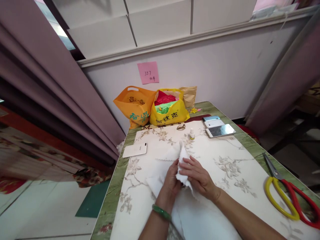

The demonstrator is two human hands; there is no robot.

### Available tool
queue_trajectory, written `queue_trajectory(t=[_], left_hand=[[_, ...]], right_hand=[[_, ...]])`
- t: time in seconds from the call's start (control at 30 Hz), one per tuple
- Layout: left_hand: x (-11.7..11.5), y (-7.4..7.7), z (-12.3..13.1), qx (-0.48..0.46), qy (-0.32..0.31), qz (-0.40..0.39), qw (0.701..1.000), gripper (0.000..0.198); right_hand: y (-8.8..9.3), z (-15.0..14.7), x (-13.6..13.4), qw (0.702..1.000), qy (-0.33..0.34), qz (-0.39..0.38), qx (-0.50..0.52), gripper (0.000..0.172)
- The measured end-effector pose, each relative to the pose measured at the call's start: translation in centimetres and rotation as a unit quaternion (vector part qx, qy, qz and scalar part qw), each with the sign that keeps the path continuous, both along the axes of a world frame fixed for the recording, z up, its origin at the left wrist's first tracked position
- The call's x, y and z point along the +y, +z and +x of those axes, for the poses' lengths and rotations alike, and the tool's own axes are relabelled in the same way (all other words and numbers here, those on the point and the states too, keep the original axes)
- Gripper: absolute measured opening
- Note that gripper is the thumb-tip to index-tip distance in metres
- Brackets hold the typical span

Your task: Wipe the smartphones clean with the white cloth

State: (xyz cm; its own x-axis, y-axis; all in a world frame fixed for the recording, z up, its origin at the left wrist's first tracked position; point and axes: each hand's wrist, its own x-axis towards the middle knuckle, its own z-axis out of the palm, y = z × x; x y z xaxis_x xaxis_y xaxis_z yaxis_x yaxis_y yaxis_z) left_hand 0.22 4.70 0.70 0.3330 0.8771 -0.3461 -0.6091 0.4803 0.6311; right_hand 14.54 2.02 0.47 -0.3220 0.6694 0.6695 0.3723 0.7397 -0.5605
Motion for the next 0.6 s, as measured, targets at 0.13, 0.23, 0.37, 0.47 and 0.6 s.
queue_trajectory(t=[0.13,0.23,0.37,0.47,0.6], left_hand=[[-0.1,0.6,0.0,-0.004,-0.074,0.033,0.997,0.033],[-0.2,0.9,0.1,-0.001,-0.083,0.031,0.996,0.035],[-0.1,0.6,0.0,0.01,0.001,0.021,1.0,0.027],[0.0,0.4,-0.1,0.012,0.032,0.005,0.999,0.024],[-0.1,0.8,-0.1,-0.013,-0.016,0.021,1.0,0.036]], right_hand=[[-0.4,0.5,1.1,0.986,-0.146,-0.048,0.065,0.035],[-0.4,0.6,1.0,0.976,-0.191,-0.054,0.085,0.035],[-0.2,0.5,-0.1,0.998,-0.061,0.006,-0.022,0.037],[-0.1,0.3,-0.4,0.999,-0.007,0.012,-0.035,0.037],[-0.3,0.2,0.4,0.982,-0.13,-0.069,0.117,0.032]])
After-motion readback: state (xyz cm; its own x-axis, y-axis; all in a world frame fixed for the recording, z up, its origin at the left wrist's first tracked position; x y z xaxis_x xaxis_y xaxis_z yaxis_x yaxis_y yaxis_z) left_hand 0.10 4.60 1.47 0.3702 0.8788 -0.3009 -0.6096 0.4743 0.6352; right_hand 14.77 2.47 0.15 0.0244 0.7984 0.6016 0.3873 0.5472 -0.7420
